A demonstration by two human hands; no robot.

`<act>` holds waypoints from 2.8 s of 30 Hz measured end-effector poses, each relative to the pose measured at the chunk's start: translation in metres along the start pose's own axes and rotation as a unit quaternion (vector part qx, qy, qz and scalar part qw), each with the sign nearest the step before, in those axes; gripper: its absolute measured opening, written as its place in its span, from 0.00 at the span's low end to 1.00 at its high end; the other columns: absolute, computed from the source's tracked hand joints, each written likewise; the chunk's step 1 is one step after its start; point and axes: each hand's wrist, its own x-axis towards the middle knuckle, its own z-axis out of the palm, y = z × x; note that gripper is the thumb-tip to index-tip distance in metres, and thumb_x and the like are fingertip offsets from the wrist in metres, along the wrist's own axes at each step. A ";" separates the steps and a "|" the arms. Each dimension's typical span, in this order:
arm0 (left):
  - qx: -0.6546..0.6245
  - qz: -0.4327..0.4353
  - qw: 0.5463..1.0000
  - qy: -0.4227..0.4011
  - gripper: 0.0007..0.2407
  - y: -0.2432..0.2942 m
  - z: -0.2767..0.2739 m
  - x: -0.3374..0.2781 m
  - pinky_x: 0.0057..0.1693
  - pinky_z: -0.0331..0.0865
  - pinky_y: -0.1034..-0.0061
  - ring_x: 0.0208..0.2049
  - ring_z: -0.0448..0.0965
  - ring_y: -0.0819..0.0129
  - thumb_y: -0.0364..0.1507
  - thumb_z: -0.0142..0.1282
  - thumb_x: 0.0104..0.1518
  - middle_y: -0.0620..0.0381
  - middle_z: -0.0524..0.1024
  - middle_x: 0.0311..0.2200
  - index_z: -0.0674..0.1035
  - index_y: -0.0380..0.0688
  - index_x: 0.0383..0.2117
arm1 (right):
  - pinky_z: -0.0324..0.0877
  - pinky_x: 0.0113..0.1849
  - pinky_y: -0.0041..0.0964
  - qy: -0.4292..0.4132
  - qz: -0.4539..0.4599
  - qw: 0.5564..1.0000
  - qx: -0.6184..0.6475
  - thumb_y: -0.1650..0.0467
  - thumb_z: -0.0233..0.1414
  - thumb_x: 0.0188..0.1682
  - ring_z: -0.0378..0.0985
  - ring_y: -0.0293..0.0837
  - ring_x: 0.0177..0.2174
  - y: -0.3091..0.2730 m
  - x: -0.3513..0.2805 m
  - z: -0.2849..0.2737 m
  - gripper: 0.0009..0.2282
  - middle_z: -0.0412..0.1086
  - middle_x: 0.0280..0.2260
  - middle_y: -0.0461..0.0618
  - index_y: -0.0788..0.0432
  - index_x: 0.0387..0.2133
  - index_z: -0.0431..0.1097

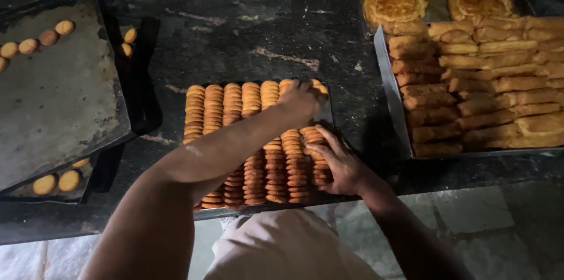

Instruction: The person picks round baked cookies one at a time from a baking tray and stacks them into tall vertical columns on a metal sheet, building a full block of stacked cookies. They then move the filled stack tray aside and begin clearing the next tray of loose cookies.

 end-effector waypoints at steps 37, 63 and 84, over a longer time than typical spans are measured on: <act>-0.149 -0.003 0.985 0.083 0.28 -0.034 0.014 0.020 0.62 0.60 0.50 0.62 0.64 0.49 0.34 0.69 0.45 0.48 0.66 0.58 0.74 0.55 0.57 | 0.55 0.61 0.63 0.024 0.027 0.999 -0.029 0.57 0.69 0.32 0.52 0.68 0.64 -0.012 0.009 -0.004 0.40 0.47 0.66 0.66 0.55 0.60 0.60; -0.212 0.060 0.969 0.110 0.22 -0.032 0.017 0.021 0.58 0.68 0.58 0.53 0.76 0.50 0.30 0.67 0.49 0.47 0.80 0.46 0.78 0.47 0.52 | 0.43 0.61 0.69 -0.087 -0.004 0.993 -0.079 0.62 0.70 0.23 0.47 0.67 0.65 -0.002 0.033 -0.036 0.45 0.44 0.66 0.68 0.54 0.60 0.61; -0.265 0.000 0.962 0.067 0.22 -0.044 0.015 0.026 0.55 0.73 0.59 0.52 0.79 0.53 0.33 0.66 0.52 0.47 0.80 0.47 0.77 0.46 0.54 | 0.63 0.48 0.53 -0.154 -0.105 0.963 -0.195 0.56 0.70 0.18 0.65 0.61 0.54 0.009 0.053 -0.044 0.47 0.46 0.66 0.70 0.57 0.57 0.63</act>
